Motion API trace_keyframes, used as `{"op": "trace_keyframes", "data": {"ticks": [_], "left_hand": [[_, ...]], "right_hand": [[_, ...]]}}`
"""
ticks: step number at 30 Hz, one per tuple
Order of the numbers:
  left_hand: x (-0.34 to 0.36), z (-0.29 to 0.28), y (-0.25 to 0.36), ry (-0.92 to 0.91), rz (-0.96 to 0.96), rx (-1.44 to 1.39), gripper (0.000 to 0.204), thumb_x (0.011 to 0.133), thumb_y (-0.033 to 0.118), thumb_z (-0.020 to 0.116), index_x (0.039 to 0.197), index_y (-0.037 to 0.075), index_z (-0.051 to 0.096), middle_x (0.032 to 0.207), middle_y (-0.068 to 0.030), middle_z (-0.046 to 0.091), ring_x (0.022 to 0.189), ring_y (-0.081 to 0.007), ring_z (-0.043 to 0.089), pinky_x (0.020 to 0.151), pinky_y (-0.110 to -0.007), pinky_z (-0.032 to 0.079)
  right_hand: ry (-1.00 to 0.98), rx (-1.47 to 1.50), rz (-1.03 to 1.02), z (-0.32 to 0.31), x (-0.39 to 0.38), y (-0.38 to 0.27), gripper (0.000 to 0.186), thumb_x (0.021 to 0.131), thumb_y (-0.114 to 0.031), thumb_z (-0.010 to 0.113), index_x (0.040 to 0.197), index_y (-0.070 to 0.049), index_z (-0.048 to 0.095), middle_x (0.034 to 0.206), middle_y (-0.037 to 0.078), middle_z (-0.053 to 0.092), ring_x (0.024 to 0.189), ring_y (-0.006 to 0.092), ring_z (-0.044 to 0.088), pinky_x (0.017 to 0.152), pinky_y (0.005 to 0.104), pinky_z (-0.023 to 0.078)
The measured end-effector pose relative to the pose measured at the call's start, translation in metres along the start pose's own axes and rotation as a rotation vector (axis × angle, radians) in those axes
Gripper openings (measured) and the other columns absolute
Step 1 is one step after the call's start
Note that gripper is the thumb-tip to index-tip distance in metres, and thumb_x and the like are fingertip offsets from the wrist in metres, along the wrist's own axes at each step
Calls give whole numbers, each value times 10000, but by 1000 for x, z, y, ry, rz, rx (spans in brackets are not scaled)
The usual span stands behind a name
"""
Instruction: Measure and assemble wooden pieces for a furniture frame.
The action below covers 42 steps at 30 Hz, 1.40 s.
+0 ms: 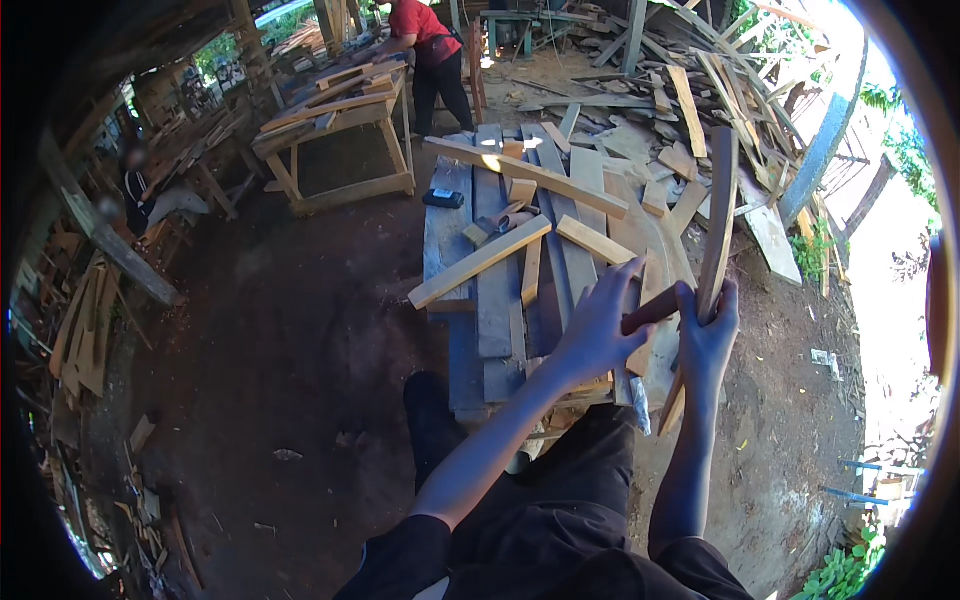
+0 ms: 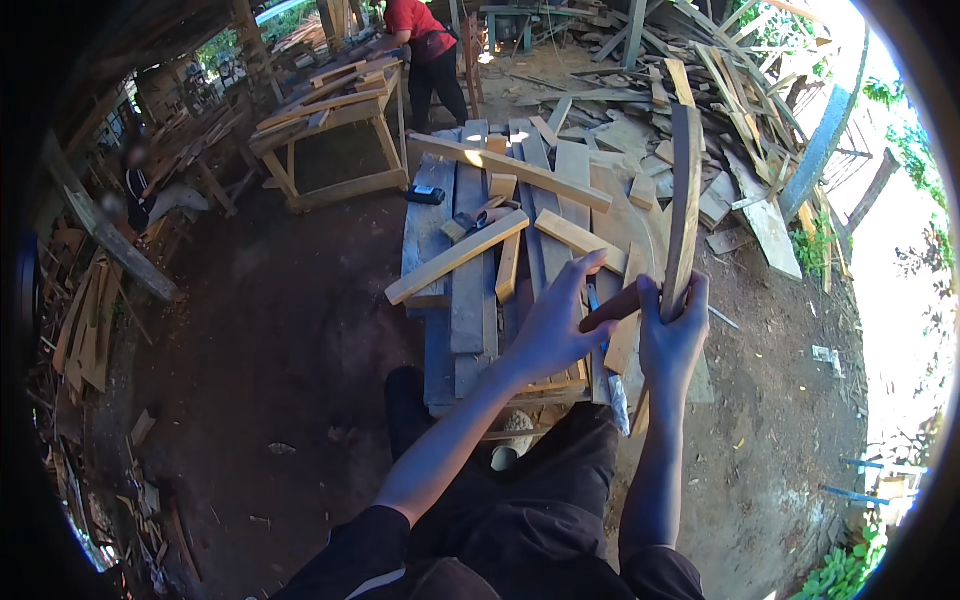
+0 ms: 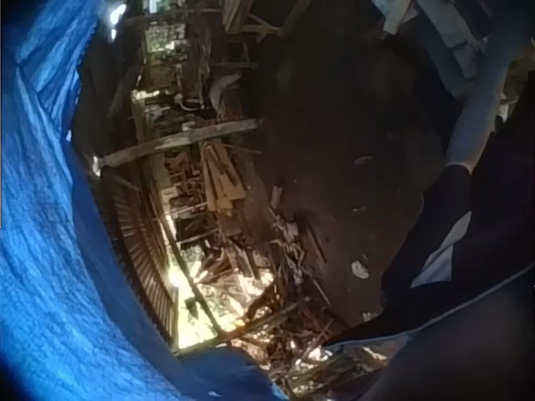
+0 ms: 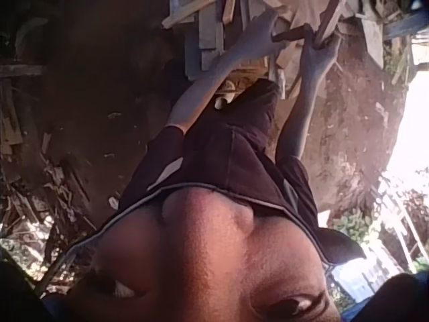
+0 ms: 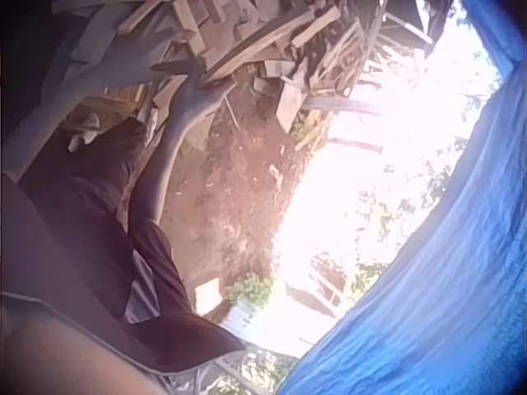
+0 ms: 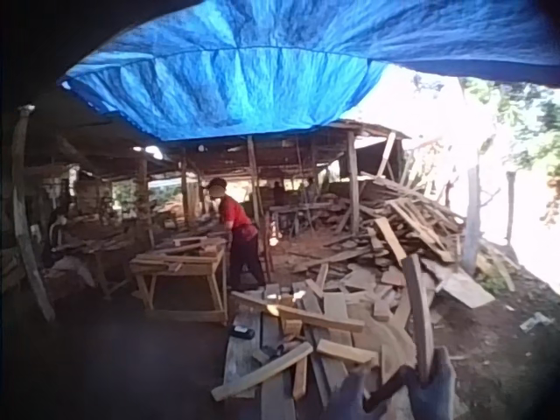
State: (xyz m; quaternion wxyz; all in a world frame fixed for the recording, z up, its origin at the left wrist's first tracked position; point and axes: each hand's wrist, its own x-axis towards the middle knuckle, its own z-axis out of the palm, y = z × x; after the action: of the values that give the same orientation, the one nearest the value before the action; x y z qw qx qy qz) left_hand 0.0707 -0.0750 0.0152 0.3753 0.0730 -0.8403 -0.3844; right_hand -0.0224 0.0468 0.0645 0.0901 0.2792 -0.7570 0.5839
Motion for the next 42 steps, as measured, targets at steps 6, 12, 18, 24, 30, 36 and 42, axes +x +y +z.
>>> {"op": "trace_keyframes", "data": {"ticks": [6,12,18,24,30,36,42], "left_hand": [[38,11,19,-72,16,-205,728,829,232,748,1426,80,360,1174,-190,614,1052,-317,635,892,-386,494],[33,36,-1,-53,24,-302,401,870,159,669,1223,31,529,669,-157,623,588,-181,639,579,-323,483],[34,30,13,-26,-121,-264,186,851,171,683,957,43,600,702,-166,652,705,-329,693,608,-370,510],[40,31,7,124,-86,-310,238,871,248,697,923,29,620,693,-171,650,676,-325,689,593,-368,511],[38,30,11,70,-116,-276,238,903,261,686,924,30,633,715,-96,657,645,-139,632,632,-294,497],[37,39,6,110,-36,-238,244,908,275,679,920,37,630,723,-115,665,684,-224,690,634,-315,510],[37,36,5,88,-52,-270,236,906,269,681,918,39,629,721,-115,663,686,-237,693,633,-317,510]], "right_hand": [[-61,-46,-112,-5,-2,-14,346,843,-234,748,1043,-22,562,744,128,668,691,195,664,660,342,503],[-74,-156,-156,-4,-2,-18,390,825,-267,760,1069,-34,564,757,173,670,717,309,702,653,381,520],[-126,-153,-136,-12,2,-21,385,830,-256,760,1072,-27,567,761,177,670,713,275,703,648,361,518],[-126,-98,-98,-39,10,-11,315,854,-205,750,1037,-8,583,701,48,602,623,92,523,573,271,434],[-89,-145,-160,-77,31,18,329,837,-242,766,946,6,579,682,44,545,629,88,455,578,279,403],[-94,-243,-188,-89,38,44,294,821,-191,745,919,11,555,659,72,536,619,110,467,586,304,424],[-198,-463,-131,-88,30,28,268,750,-127,713,906,11,546,654,169,537,559,232,518,570,349,428]]}}
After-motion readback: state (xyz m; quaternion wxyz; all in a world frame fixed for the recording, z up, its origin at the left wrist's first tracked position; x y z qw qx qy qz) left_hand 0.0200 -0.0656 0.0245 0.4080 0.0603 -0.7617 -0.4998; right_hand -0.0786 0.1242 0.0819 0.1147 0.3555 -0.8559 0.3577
